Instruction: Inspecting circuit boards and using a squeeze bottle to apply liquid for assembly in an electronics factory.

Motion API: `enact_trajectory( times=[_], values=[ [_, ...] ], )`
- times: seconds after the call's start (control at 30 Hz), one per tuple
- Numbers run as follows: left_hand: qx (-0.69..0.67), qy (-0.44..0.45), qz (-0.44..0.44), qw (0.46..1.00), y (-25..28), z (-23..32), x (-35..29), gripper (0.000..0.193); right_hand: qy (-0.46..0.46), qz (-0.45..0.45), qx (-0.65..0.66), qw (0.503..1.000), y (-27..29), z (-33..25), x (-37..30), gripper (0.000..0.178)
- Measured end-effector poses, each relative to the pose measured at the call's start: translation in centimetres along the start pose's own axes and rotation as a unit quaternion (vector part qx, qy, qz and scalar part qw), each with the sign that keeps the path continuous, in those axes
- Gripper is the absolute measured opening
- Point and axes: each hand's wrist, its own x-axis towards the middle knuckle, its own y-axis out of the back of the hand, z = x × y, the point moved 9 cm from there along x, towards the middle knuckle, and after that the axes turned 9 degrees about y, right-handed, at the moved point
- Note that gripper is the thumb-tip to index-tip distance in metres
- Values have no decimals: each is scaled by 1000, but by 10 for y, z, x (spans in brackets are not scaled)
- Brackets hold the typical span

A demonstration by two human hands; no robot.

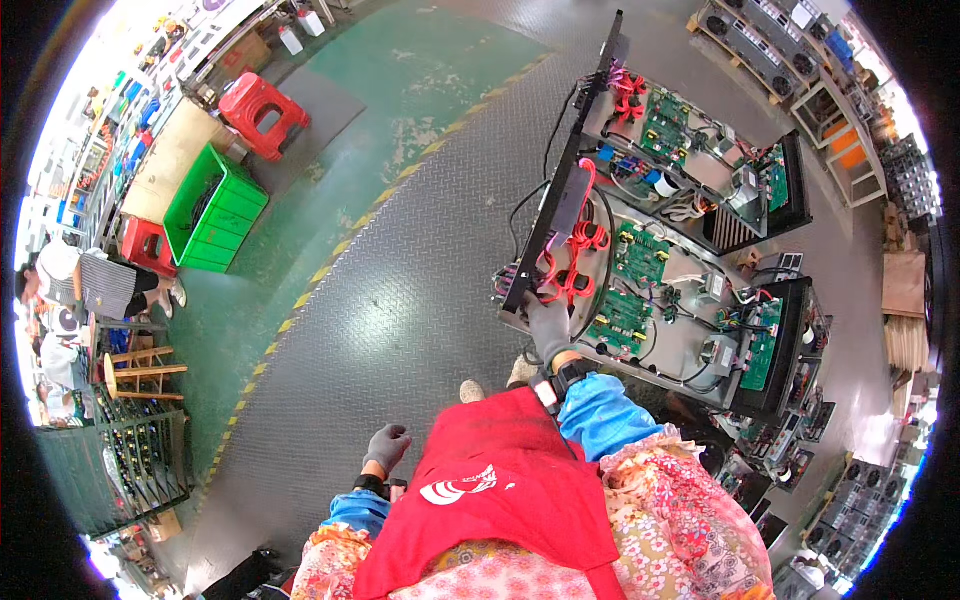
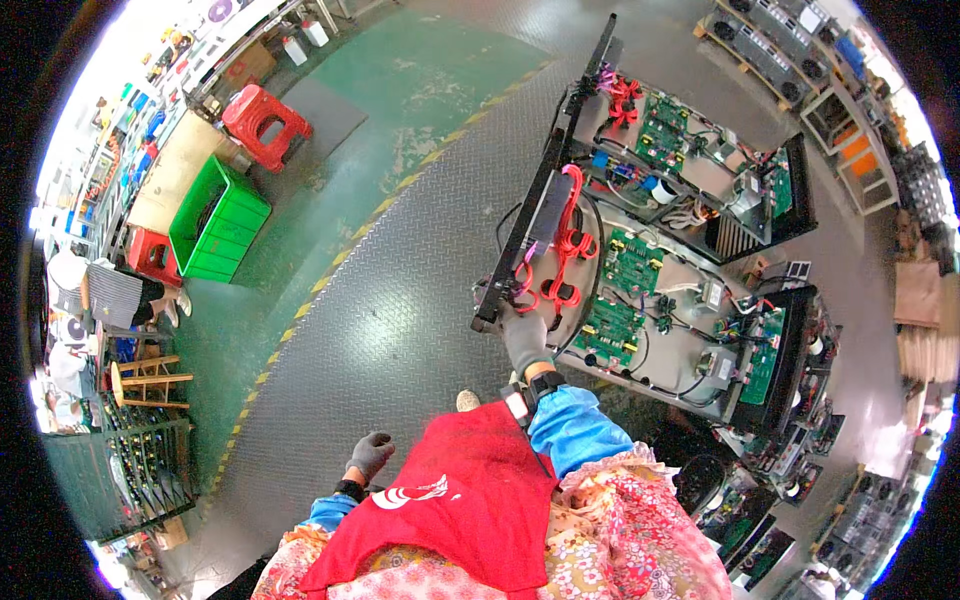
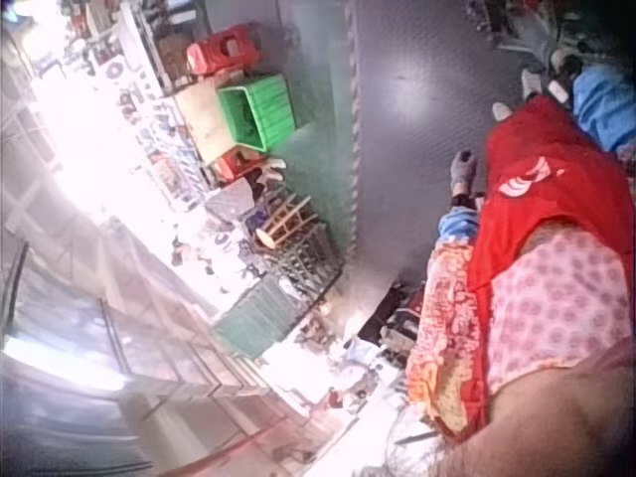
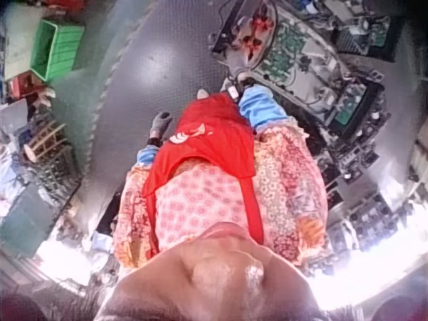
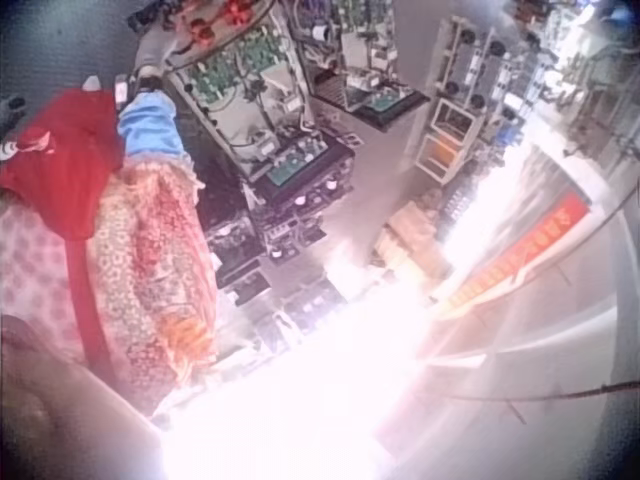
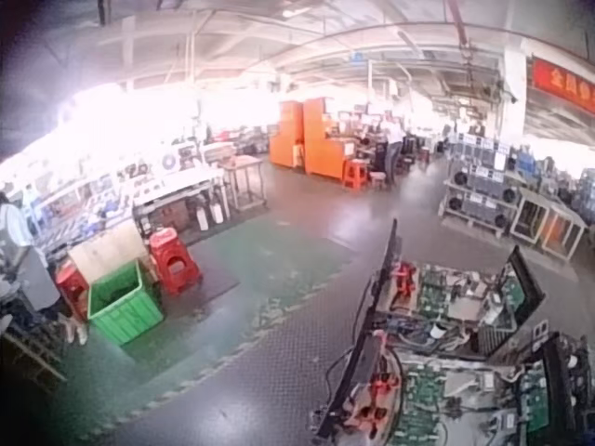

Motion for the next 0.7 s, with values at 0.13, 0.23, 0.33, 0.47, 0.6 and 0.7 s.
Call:
enact_trajectory(
  times=[0.13, 0.23, 0.33, 0.47, 0.6, 0.7],
  values=[
    [10, -37, 22, 999, 7, 21, -6, 41, 45, -7, -272, 961, 37, -38, -21, 49],
    [-22, -31, 36, 999, 7, 25, -10, 41, 220, 74, -374, 898, 65, -117, -46, 60],
    [-20, -31, 42, 998, 0, 28, -13, 40, 438, 19, -488, 754, 44, -178, -55, 57],
    [-19, -15, 26, 999, -15, 21, -13, 40, 491, -108, -530, 683, 10, -186, -41, 29],
    [-66, 16, 7, 998, -25, -1, -16, 44, 453, -159, -591, 648, -9, -174, -30, 17],
    [-105, 30, 9, 994, -29, -16, -17, 44, 396, -140, -601, 680, -10, -171, -24, 24]
  ],
)
